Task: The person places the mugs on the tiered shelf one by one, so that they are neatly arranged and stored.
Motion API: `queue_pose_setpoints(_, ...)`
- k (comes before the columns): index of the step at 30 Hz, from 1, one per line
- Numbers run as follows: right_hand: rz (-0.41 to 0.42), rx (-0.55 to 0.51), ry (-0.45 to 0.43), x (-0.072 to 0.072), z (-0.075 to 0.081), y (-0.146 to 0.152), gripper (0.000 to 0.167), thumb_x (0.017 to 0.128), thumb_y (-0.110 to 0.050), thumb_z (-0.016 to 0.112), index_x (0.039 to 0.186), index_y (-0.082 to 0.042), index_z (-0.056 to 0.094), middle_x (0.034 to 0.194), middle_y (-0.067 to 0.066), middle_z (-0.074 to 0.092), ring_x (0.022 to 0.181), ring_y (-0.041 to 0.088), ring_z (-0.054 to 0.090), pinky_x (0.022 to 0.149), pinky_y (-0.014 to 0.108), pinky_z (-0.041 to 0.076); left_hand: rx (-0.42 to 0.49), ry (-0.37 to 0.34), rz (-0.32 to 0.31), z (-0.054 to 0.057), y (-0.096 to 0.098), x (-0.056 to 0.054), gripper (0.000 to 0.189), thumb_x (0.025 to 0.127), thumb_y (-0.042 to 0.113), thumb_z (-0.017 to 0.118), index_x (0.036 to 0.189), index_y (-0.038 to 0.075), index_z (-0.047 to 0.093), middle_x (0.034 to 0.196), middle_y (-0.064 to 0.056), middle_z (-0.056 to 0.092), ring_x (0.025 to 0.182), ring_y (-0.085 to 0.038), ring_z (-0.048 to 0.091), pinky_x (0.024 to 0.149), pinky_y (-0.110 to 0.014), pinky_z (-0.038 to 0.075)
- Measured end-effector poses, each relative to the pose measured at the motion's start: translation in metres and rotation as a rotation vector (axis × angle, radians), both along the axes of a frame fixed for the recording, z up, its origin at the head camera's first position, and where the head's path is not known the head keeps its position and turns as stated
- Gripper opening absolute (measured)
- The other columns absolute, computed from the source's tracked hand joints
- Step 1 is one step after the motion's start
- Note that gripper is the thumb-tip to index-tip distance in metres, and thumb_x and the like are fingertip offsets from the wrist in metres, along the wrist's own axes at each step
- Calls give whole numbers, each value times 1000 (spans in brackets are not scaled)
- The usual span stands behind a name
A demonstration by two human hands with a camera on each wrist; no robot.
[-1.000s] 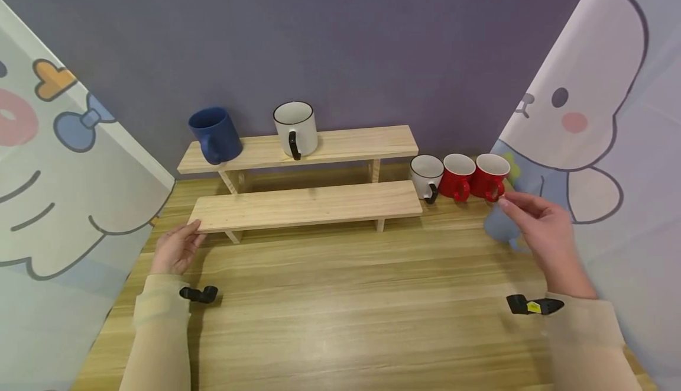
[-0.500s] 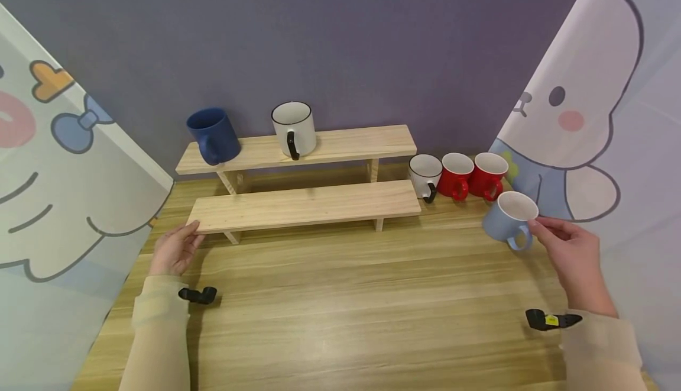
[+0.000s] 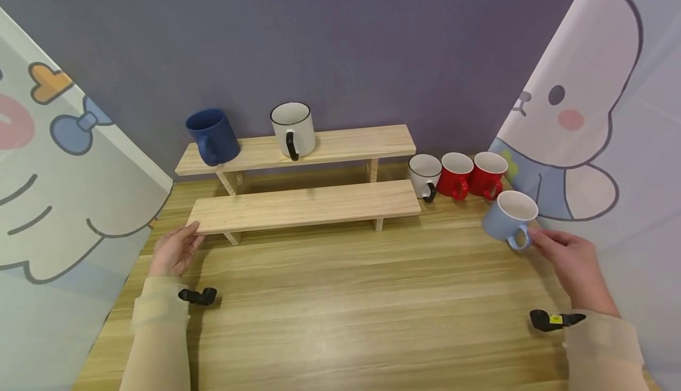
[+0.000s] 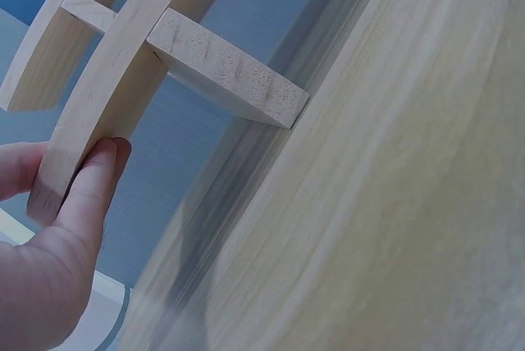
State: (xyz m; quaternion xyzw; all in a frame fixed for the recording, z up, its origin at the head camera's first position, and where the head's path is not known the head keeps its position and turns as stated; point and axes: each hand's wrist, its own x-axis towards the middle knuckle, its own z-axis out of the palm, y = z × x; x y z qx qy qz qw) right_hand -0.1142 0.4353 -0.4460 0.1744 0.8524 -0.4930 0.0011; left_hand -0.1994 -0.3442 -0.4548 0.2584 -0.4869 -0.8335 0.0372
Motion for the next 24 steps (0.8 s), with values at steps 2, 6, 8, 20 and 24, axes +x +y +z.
queue_pose_setpoints(2, 28, 39, -30, -3, -1, 1, 56, 100, -51, 63, 125, 0, 65, 91, -26, 64, 80, -12, 59, 92, 29, 53, 0, -1, 2, 0, 0, 0, 38, 96, 4, 72, 123, -1, 46, 92, -8, 68, 81, -13, 71, 81, -19, 58)
queue_pose_setpoints(6, 85, 45, -28, -9, -5, -1, 79, 103, -47, 59, 134, 24, 46, 94, -25, 60, 81, -13, 57, 73, 18, 56, 5, 7, 0, -1, -1, 0, 38, 96, 3, 72, 122, -2, 46, 93, -8, 68, 82, -13, 71, 80, -19, 58)
queue_pose_setpoints(8, 119, 24, -4, -12, -7, -2, 72, 105, -43, 58, 129, 24, 51, 96, -24, 61, 83, -13, 57, 65, 12, 53, 8, 13, -3, -1, -1, 0, 37, 96, 2, 72, 122, -2, 46, 93, -8, 68, 82, -14, 71, 81, -20, 58)
queue_pose_setpoints(20, 212, -161, 112, -19, -16, -2, 28, 109, -26, 54, 104, -11, 78, 96, -12, 73, 91, -9, 61, 72, 10, 53, 9, 26, -17, -2, 0, 0, 33, 97, 2, 70, 120, -2, 46, 91, -9, 69, 81, -14, 71, 81, -20, 57)
queue_pose_setpoints(24, 209, -160, 143, -19, -17, -2, 30, 109, -23, 54, 103, -6, 78, 95, -8, 74, 91, -9, 62, 74, 9, 53, 9, 25, -13, -2, 0, 0, 35, 97, 1, 70, 121, -3, 46, 92, -9, 69, 81, -13, 71, 81, -20, 58)
